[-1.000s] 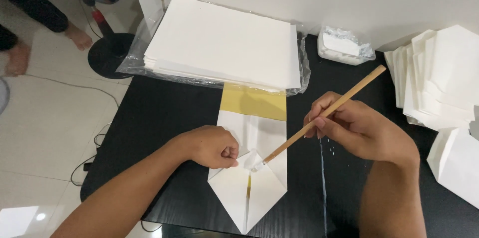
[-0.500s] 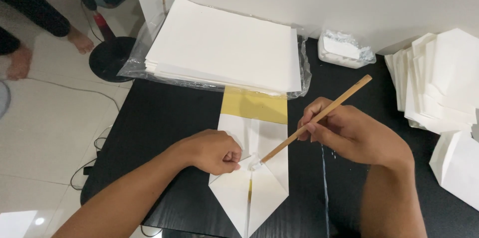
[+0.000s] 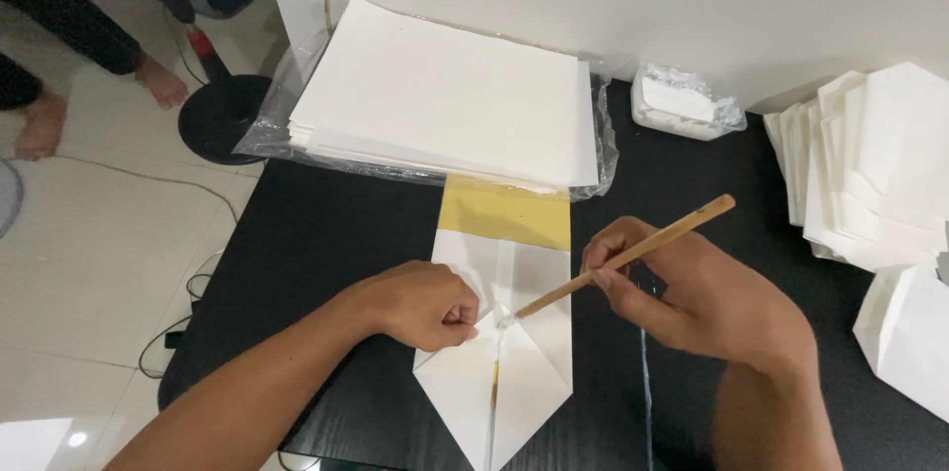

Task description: Folding the bottom of a paper bag and applying glue using a wooden stick to seal it.

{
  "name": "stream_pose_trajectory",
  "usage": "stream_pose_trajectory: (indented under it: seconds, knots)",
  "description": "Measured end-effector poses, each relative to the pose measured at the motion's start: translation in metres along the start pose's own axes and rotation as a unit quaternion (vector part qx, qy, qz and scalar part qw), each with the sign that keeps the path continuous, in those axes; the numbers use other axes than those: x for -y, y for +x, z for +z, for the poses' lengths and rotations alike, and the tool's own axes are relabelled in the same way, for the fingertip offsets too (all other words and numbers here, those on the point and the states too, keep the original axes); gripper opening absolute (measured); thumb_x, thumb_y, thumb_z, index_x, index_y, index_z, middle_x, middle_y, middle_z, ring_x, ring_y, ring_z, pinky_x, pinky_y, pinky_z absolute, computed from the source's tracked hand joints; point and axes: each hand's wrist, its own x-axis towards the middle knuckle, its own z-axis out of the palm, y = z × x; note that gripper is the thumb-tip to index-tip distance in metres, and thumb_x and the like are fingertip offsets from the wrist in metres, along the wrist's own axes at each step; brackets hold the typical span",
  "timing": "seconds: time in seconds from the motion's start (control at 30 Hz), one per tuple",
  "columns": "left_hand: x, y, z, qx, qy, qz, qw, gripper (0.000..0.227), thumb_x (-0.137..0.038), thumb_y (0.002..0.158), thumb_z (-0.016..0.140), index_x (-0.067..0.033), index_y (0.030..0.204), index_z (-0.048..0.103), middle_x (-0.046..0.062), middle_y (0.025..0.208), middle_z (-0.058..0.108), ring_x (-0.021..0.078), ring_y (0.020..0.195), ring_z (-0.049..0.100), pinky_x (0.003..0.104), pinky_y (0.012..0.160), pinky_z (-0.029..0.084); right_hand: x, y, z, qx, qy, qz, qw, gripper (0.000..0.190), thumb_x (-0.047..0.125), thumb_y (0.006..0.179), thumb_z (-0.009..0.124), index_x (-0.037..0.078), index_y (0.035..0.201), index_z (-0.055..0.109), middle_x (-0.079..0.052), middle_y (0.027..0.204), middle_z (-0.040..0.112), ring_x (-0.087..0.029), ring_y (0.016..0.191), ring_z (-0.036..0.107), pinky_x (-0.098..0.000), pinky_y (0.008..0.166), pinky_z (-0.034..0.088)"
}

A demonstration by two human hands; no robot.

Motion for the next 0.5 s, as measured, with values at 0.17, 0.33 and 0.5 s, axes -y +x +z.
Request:
stream_pose_trajectory:
  seconds: [0.17,0.33,0.5]
  knots:
    - [0.002,0.002,0.002,0.003,0.016,0.004,1.0,0.021,-0.037,0.097,0.061,-0.0203,0.091,0.073,-0.01,0.076,0.072,0.0124,0.072,0.067,0.035,0.067,0.051,0.008,0.002,0.007,0.029,0.015,0.022,0.999,0.015,0.026,0.091,0.07,0.017,0.103,0.07,0.007,0.097,0.074,-0.007,0.071,0.064,-0.0253,0.052,0.051]
    - [0.0,0.001,0.003,-0.004,0.018,0.004,1.0,0.021,-0.035,0.097,0.062,-0.0208,0.083,0.069,-0.011,0.072,0.067,0.0109,0.069,0.064,0.034,0.066,0.05,0.012,0.012,0.012,0.059,0.018,-0.052,0.997,0.022,0.029,0.093,0.07,0.013,0.105,0.078,0.003,0.097,0.082,-0.012,0.075,0.075,-0.027,0.058,0.057]
    - [0.0,0.002,0.005,-0.016,0.022,0.0,1.0,0.023,-0.036,0.096,0.06,-0.0205,0.08,0.065,-0.01,0.076,0.068,0.0133,0.072,0.064,0.036,0.067,0.049,0.015,0.012,0.008,0.076,0.037,-0.026,0.996,0.02,0.026,0.095,0.064,0.013,0.099,0.078,0.004,0.086,0.082,-0.011,0.063,0.07,-0.0272,0.055,0.053]
